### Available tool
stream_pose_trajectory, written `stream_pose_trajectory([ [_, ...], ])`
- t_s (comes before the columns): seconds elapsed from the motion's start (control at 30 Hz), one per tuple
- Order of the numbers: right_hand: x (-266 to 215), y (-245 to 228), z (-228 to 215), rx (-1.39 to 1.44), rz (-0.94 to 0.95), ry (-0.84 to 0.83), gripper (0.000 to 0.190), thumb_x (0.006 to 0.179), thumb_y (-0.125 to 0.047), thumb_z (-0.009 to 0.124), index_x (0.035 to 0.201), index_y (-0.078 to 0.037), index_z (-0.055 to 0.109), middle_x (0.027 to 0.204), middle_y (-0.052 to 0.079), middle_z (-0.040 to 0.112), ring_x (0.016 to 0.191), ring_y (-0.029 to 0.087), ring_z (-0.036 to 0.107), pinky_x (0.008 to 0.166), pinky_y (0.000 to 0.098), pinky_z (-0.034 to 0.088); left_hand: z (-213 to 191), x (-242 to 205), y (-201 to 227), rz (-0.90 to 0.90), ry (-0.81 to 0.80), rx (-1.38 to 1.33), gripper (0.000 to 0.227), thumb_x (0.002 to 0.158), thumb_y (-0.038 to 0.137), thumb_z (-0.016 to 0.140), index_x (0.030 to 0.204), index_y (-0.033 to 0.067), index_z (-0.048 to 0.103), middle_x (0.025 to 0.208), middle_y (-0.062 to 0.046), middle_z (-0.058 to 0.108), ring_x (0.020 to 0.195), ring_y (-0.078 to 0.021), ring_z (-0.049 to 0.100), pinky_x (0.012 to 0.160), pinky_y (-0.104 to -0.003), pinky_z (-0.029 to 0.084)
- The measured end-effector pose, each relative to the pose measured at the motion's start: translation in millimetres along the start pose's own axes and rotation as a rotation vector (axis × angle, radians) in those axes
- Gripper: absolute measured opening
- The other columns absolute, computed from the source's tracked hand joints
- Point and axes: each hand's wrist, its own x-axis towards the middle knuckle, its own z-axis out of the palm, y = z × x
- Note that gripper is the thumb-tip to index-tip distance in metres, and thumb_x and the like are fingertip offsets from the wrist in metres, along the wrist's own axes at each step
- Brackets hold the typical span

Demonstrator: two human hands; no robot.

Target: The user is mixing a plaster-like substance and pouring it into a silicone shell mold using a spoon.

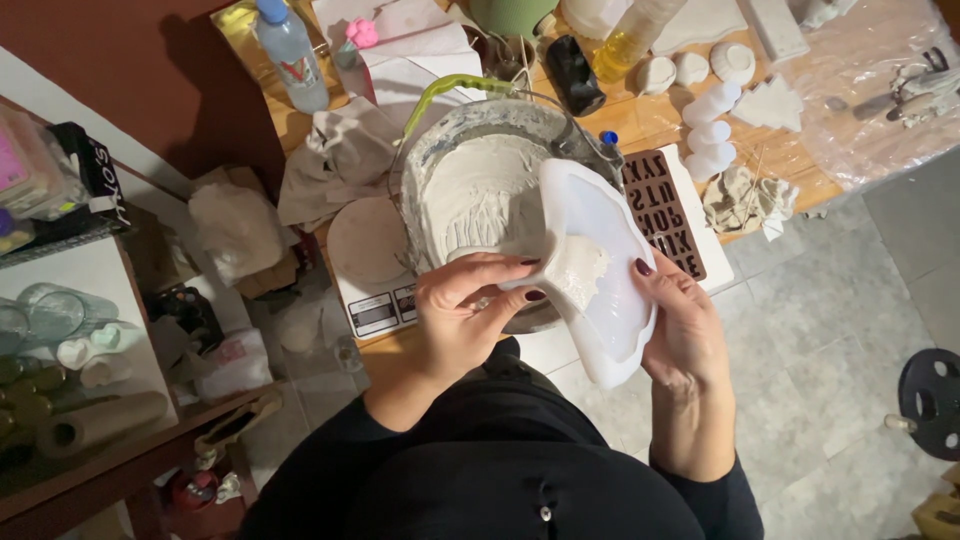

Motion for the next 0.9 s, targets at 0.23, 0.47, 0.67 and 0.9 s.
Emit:
stream_pose_trajectory([
  [0.23, -6.9, -14.5, 4.7, 0.021, -0.027, -0.020, 0.047, 0.098, -0.005, 0.057, 0.142, 0.009, 0.054, 0.124, 0.019, 0.071, 0.106, 0.022, 0.072, 0.096, 0.0324, 0.057, 1.5, 1.2, -0.1, 0.027, 0.001, -0.045, 0.025, 0.093, -0.007, 0.077, 0.116, -0.0019, 0.072, 0.112, -0.015, 0.075, 0.098, -0.0173, 0.076, 0.080, -0.025, 0.064],
  [0.47, -8.5, -31.7, -4.0, -0.109, -0.119, 0.001, 0.046, 0.103, -0.004, 0.056, 0.147, 0.010, 0.053, 0.127, 0.019, 0.069, 0.108, 0.023, 0.070, 0.097, 0.0339, 0.055, 1.0, 11.9, 25.0, 0.019, -0.090, 0.151, 0.028, 0.090, -0.003, 0.080, 0.117, 0.0000, 0.073, 0.109, -0.013, 0.077, 0.097, -0.0176, 0.078, 0.084, -0.029, 0.064],
  [0.67, -11.2, -45.4, 7.2, -0.261, -0.188, -0.042, 0.049, 0.100, -0.002, 0.058, 0.147, 0.011, 0.052, 0.131, 0.019, 0.068, 0.113, 0.024, 0.068, 0.101, 0.0343, 0.055, 4.3, 20.2, 43.2, -0.029, -0.115, 0.393, 0.035, 0.081, 0.010, 0.087, 0.112, 0.0017, 0.073, 0.099, -0.012, 0.078, 0.085, -0.0198, 0.079, 0.073, -0.030, 0.063],
  [0.9, -17.1, -53.7, 17.2, -0.365, -0.218, -0.049, 0.051, 0.099, 0.002, 0.060, 0.149, 0.010, 0.051, 0.133, 0.020, 0.067, 0.115, 0.023, 0.067, 0.101, 0.0347, 0.053, 9.1, 26.9, 61.6, -0.085, -0.318, 0.690, 0.024, 0.082, 0.013, 0.083, 0.103, 0.0040, 0.077, 0.085, -0.012, 0.077, 0.069, -0.0274, 0.074, 0.063, -0.037, 0.058],
])
